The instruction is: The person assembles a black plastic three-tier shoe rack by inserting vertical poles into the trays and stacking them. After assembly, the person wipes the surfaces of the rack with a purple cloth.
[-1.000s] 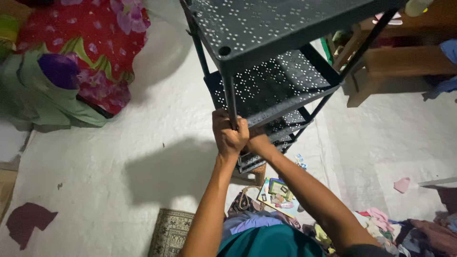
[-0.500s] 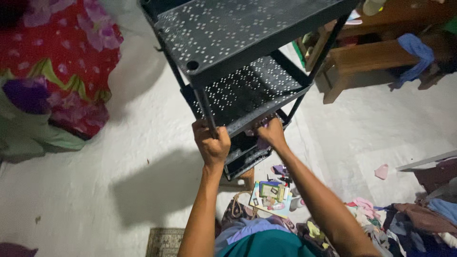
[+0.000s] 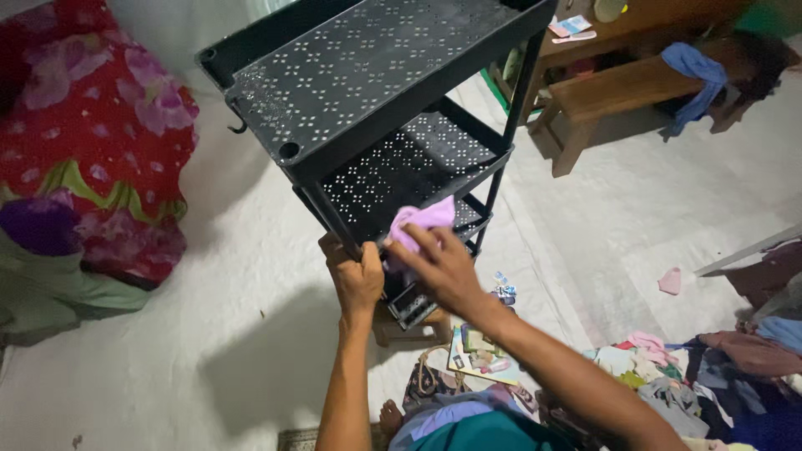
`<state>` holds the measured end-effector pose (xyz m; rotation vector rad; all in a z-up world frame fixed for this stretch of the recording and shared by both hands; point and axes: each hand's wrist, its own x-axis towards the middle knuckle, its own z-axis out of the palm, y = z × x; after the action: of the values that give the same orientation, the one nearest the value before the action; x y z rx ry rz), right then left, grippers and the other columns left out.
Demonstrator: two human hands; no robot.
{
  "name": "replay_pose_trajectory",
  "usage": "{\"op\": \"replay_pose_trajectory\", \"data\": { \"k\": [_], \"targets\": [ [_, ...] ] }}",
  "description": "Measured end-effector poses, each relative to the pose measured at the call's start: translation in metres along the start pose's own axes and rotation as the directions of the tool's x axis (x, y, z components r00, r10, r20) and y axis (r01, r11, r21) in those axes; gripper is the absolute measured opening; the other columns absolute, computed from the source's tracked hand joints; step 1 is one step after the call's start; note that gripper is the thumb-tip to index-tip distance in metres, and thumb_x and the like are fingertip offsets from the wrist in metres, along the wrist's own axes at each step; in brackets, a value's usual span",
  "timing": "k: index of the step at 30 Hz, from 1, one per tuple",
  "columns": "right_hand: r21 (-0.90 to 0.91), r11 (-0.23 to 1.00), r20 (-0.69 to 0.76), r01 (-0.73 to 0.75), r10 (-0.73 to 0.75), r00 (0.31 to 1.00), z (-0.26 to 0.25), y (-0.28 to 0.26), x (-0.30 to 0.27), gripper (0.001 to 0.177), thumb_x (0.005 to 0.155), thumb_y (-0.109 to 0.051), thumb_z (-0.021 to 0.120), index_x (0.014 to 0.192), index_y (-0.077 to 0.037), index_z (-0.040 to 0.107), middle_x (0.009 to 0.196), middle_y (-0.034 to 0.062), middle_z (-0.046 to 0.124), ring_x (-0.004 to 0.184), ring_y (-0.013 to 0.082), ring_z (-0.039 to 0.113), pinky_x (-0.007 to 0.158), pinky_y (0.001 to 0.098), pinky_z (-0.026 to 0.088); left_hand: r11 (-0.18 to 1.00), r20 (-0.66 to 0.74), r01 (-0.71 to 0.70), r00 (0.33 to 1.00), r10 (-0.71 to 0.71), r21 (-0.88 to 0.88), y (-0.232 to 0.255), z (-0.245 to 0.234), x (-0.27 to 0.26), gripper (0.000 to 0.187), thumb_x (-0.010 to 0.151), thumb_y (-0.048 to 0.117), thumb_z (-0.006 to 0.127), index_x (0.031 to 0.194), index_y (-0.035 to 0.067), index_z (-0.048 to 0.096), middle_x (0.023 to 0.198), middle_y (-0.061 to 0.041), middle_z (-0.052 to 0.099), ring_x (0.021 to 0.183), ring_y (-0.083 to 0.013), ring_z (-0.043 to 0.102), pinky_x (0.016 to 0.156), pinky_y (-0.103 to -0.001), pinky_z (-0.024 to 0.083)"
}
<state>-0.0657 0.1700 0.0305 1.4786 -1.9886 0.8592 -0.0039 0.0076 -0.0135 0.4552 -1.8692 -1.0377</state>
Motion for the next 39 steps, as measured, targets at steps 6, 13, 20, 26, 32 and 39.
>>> {"op": "replay_pose_trajectory", "data": {
  "k": [6, 13, 20, 26, 32, 39],
  "targets": [
    [-0.154, 0.980, 0.014, -0.128, 0.132, 0.991, -0.039, 0.090, 0.006, 0.061, 0.073, -0.016, 0.080, 0.131, -0.021, 0.063, 0.140, 0.0123, 0.057, 0.114, 0.0381, 0.061, 0.083, 0.0451, 0.057, 0.995, 0.004, 0.073, 0.997, -0.073, -0.074, 0.009, -0.002, 0.000, 0.005, 0.082, 0.004, 0.057, 0.085, -0.001, 0.058, 0.092, -0.018, 0.054, 0.082, -0.0331, 0.059, 0.073, -0.046, 0.049],
    [-0.243, 0.917, -0.008, -0.318, 0.326, 0.945, -0.047, 0.105, 0.017, 0.056, 0.083, -0.010, 0.079, 0.135, -0.020, 0.061, 0.142, 0.0093, 0.058, 0.116, 0.0357, 0.062, 0.090, 0.0447, 0.056, 0.991, -0.005, -0.113, 0.993, 0.114, 0.075, 0.006, 0.001, 0.001, 0.014, 0.082, -0.001, 0.058, 0.072, 0.000, 0.048, 0.083, -0.017, 0.058, 0.098, -0.0363, 0.054, 0.083, -0.049, 0.047],
    [0.009, 0.976, 0.161, -0.218, 0.214, 0.963, 0.010, -0.020, 0.008, 0.072, 0.070, -0.006, 0.079, 0.139, -0.013, 0.057, 0.147, 0.0136, 0.056, 0.110, 0.0331, 0.060, 0.089, 0.0432, 0.057, 0.997, 0.028, 0.020, 0.999, -0.018, -0.074, 0.007, -0.003, 0.003, 0.016, 0.082, 0.002, 0.055, 0.095, -0.003, 0.065, 0.097, -0.019, 0.064, 0.097, -0.0365, 0.059, 0.084, -0.047, 0.050],
    [0.055, 0.963, 0.297, -0.263, 0.236, 0.925, -0.014, -0.010, 0.032, 0.077, 0.057, -0.014, 0.085, 0.129, -0.021, 0.060, 0.133, 0.0060, 0.060, 0.109, 0.0324, 0.064, 0.081, 0.0429, 0.057, 0.993, 0.039, -0.116, 0.993, 0.115, 0.025, -0.008, -0.004, -0.007, 0.009, 0.088, 0.002, 0.057, 0.092, -0.002, 0.064, 0.098, -0.019, 0.065, 0.100, -0.0397, 0.058, 0.086, -0.047, 0.049],
    [-0.022, 0.963, 0.263, -0.269, 0.266, 0.928, -0.033, 0.045, 0.041, 0.074, 0.058, -0.014, 0.085, 0.127, -0.018, 0.062, 0.131, 0.0060, 0.062, 0.109, 0.0330, 0.066, 0.084, 0.0430, 0.057, 0.999, 0.005, -0.023, 1.000, 0.023, 0.029, -0.017, 0.005, -0.006, 0.009, 0.088, 0.006, 0.060, 0.089, -0.002, 0.055, 0.096, -0.020, 0.057, 0.092, -0.0370, 0.061, 0.083, -0.047, 0.049],
    [-0.089, 0.924, 0.155, -0.372, 0.382, 0.911, -0.067, 0.115, 0.040, 0.061, 0.070, -0.016, 0.082, 0.127, -0.015, 0.062, 0.127, 0.0087, 0.065, 0.106, 0.0369, 0.067, 0.085, 0.0449, 0.056, 0.978, -0.027, -0.156, 0.987, 0.161, 0.137, -0.009, 0.012, -0.004, 0.014, 0.083, 0.004, 0.059, 0.095, -0.003, 0.054, 0.101, -0.025, 0.053, 0.094, -0.0420, 0.055, 0.085, -0.051, 0.046]
  ]
}}
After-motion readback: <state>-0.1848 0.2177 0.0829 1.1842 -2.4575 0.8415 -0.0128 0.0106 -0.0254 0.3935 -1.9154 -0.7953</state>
